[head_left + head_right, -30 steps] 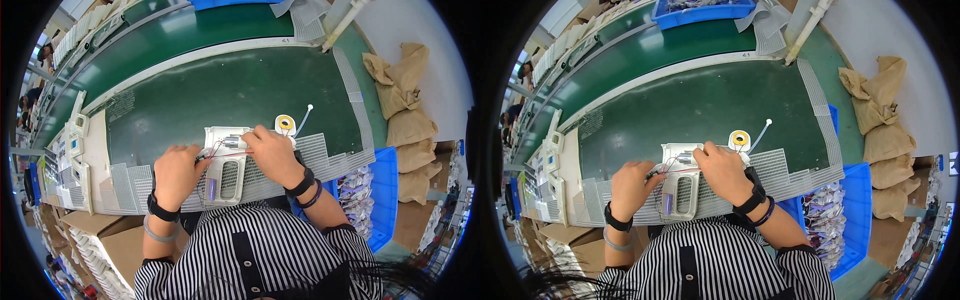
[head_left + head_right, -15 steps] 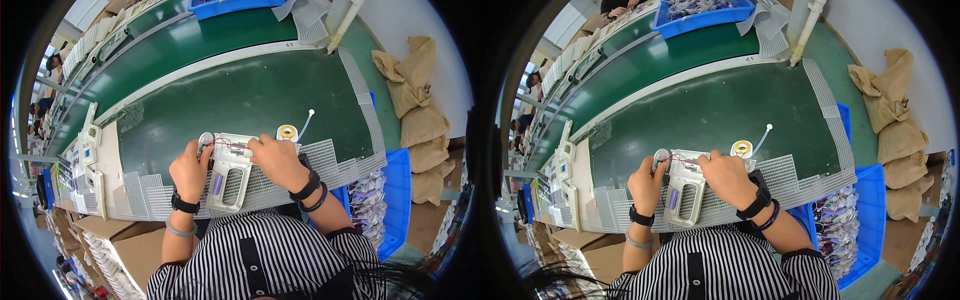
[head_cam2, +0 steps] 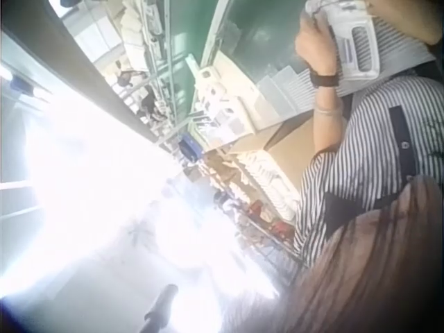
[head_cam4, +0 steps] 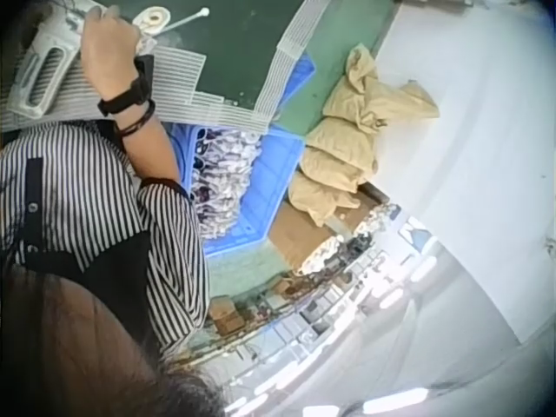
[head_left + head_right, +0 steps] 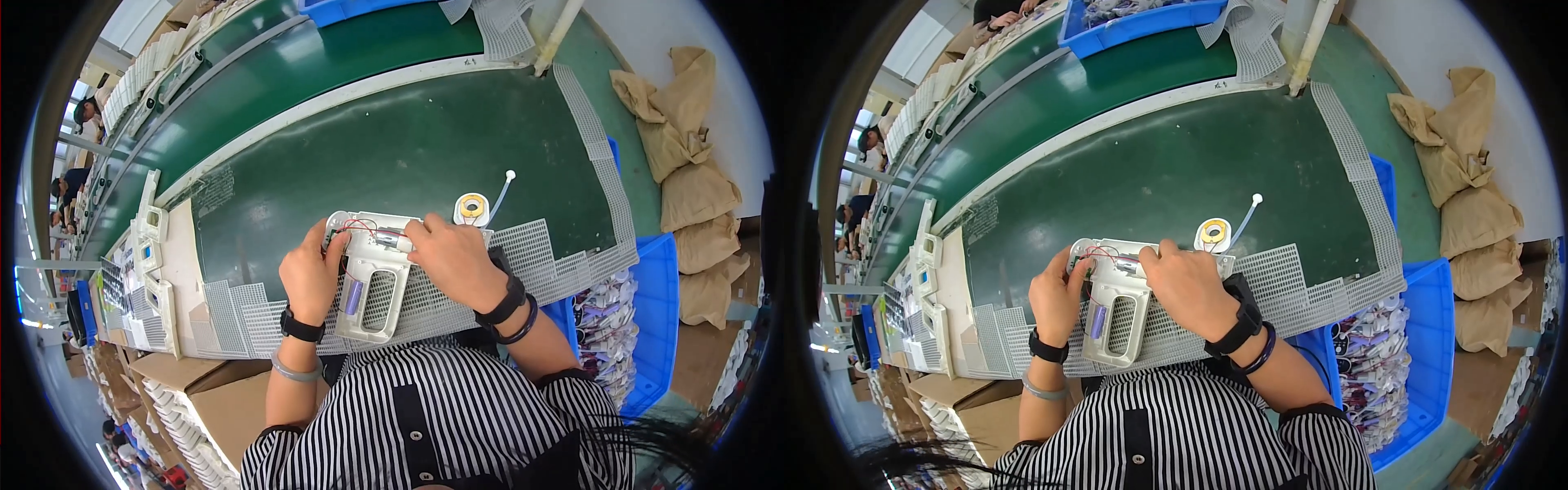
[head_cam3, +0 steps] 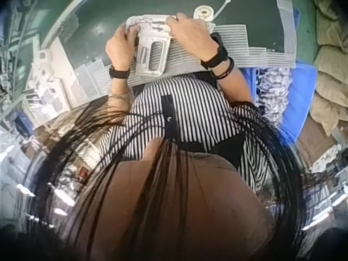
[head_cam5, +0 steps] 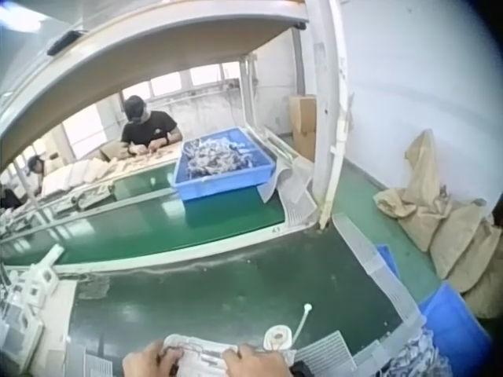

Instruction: Assemble internal electronic components and wiring into plastic toy gun housings.

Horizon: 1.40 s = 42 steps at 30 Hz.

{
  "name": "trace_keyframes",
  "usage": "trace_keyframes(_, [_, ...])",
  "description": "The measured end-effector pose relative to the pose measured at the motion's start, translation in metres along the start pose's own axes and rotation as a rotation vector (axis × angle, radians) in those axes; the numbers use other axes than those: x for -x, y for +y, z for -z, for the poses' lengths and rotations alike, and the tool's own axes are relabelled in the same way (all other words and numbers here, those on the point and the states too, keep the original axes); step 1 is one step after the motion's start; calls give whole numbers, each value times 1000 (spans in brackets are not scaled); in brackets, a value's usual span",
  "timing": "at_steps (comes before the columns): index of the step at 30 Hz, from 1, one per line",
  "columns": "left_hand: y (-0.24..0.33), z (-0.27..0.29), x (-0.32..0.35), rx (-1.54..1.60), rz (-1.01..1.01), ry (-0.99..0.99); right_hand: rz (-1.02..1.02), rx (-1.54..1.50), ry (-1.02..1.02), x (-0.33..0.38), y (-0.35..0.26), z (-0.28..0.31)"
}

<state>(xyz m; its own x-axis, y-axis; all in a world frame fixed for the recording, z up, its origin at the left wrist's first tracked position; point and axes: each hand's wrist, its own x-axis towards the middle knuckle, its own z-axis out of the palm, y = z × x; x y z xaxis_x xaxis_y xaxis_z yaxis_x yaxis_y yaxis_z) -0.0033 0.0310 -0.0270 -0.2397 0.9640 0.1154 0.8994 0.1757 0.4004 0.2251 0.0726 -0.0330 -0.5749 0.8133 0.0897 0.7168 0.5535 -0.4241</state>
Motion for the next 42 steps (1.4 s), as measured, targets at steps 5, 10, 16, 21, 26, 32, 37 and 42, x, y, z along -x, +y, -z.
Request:
trace_keyframes(5, [3, 1, -3, 12, 10, -22, -4, -16, 16, 1, 1, -2])
trace_keyframes(10, [-1, 0, -1, 283, 23, 24, -15, -30, 21, 2, 1, -4])
trace_keyframes(16, [11, 9, 7, 569, 3, 20, -14, -54, 24, 2, -2, 0])
trace_keyframes(21, [29, 24, 11, 584, 83, -144, -13, -63, 47, 2, 0, -2])
trace_keyframes(26, [-1, 1, -4, 253, -177, 27, -14, -62, 63, 3, 1, -3])
trace_keyframes(32, [9, 4, -3, 353, -56, 38, 27, -106, 87, 2, 0, 2])
trace_keyframes(37, [6, 5, -11, 256, -79, 10, 29, -106, 92, 4, 2, 1])
trace_keyframes(42, [4, 5, -9, 228, -63, -17, 26, -105, 85, 3, 1, 0])
